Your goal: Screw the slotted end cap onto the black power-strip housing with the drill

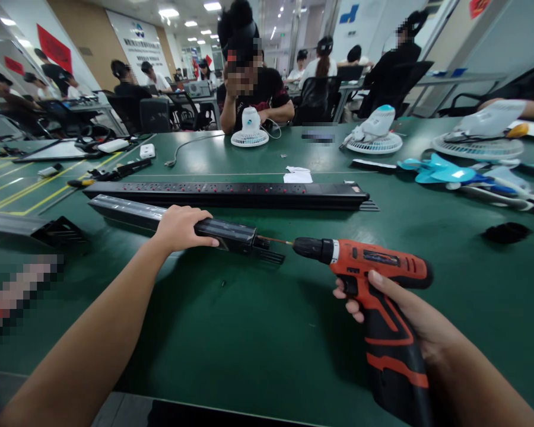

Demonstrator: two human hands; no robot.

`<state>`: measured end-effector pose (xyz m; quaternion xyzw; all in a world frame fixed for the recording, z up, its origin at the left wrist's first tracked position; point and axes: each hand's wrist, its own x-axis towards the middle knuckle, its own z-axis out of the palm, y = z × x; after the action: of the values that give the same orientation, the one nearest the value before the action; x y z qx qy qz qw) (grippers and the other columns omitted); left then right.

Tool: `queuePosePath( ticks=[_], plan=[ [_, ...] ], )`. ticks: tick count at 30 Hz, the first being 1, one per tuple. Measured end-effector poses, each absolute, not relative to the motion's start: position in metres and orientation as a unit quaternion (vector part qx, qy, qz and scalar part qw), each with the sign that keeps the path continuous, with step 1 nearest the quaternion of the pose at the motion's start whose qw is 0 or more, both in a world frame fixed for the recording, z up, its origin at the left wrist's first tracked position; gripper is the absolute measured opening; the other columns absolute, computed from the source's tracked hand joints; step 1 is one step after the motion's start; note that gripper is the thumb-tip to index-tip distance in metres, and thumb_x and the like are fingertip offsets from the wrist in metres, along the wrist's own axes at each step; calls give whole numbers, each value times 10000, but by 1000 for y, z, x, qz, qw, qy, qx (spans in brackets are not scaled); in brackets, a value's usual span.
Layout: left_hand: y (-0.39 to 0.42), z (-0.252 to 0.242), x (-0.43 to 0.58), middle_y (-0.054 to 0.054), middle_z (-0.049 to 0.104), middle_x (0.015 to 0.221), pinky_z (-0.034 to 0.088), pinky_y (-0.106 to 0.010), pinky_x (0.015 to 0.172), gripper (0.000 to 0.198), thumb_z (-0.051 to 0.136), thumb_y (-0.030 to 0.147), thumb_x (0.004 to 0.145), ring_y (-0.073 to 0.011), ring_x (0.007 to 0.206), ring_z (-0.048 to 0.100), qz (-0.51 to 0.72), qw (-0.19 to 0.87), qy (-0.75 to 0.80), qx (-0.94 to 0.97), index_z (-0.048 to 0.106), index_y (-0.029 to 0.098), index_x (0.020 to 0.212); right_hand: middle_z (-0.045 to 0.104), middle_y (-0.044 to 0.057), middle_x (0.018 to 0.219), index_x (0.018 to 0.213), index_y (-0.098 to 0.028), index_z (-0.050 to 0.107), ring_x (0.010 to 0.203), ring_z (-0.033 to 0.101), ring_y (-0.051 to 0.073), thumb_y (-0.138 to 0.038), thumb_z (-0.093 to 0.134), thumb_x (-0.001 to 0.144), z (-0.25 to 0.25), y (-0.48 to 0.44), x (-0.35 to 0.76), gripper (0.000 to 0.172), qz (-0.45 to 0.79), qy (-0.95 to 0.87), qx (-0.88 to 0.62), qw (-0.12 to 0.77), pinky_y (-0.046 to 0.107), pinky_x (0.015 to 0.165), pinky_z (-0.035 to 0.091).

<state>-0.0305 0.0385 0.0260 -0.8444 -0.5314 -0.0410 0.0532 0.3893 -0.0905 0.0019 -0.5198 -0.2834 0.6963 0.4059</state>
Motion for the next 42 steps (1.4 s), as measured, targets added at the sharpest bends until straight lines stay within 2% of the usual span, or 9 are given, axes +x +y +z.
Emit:
queuePosePath(
  ticks=[3,6,15,22,30,33,36,39,42],
  plan=[
    [38,26,-30,-47,774,1008,364,-395,816,702,612,904,775,-298,953,676,-44,55,-531,-845,718,290,1097,645,33,536,927,-215,609,398,507,141,-618,571,522,0,-91,391,573,718,-273,-527,362,216,280,424],
    [39,25,-31,-36,778,998,359,-385,808,681,615,906,772,-285,938,675,-47,58,-529,-845,715,300,1066,593,11,451,1001,-203,574,387,466,132,-637,516,544,0,-91,391,632,707,-289,-540,352,206,270,364],
    [39,25,-31,-41,777,1015,360,-393,808,695,608,909,777,-286,938,677,-46,56,-526,-847,715,289,1072,545,-9,405,962,-197,580,342,408,119,-610,448,610,1,-89,388,558,685,-314,-567,334,218,258,310],
    [39,24,-31,-39,777,1010,353,-392,814,690,607,910,774,-283,935,672,-52,60,-526,-847,710,299,1076,517,-20,366,804,-215,615,308,385,109,-605,493,563,4,-91,387,474,691,-300,-569,330,214,237,306],
    [38,25,-30,-55,771,1010,354,-400,819,703,604,907,777,-296,939,671,-49,54,-530,-845,720,283,1080,536,-11,389,897,-208,605,334,385,107,-578,487,592,3,-89,387,494,724,-307,-513,345,204,254,311],
    [38,24,-31,-49,772,1009,353,-396,816,699,588,910,787,-290,932,667,-52,59,-525,-847,712,288,1083,595,22,466,864,-198,617,401,460,125,-593,528,556,1,-89,387,509,740,-292,-485,365,210,320,399],
    [37,24,-31,-46,771,1006,352,-397,825,689,591,902,794,-286,938,664,-56,59,-527,-846,709,294,1095,681,76,736,865,-225,613,573,577,181,-583,599,488,-5,-89,390,520,741,-255,-488,385,252,473,509],
    [37,24,-30,-56,769,1009,356,-408,842,706,598,898,792,-294,950,667,-58,54,-529,-845,716,280,1112,671,83,901,962,-261,573,685,604,213,-582,577,518,-12,-90,395,548,755,-250,-462,393,303,589,536],
    [37,24,-30,-56,769,1005,366,-417,850,728,592,904,792,-302,950,672,-56,56,-529,-845,724,273,1130,665,77,915,991,-259,562,700,606,210,-571,580,523,-16,-90,398,562,766,-241,-445,397,291,595,546]
  ],
)
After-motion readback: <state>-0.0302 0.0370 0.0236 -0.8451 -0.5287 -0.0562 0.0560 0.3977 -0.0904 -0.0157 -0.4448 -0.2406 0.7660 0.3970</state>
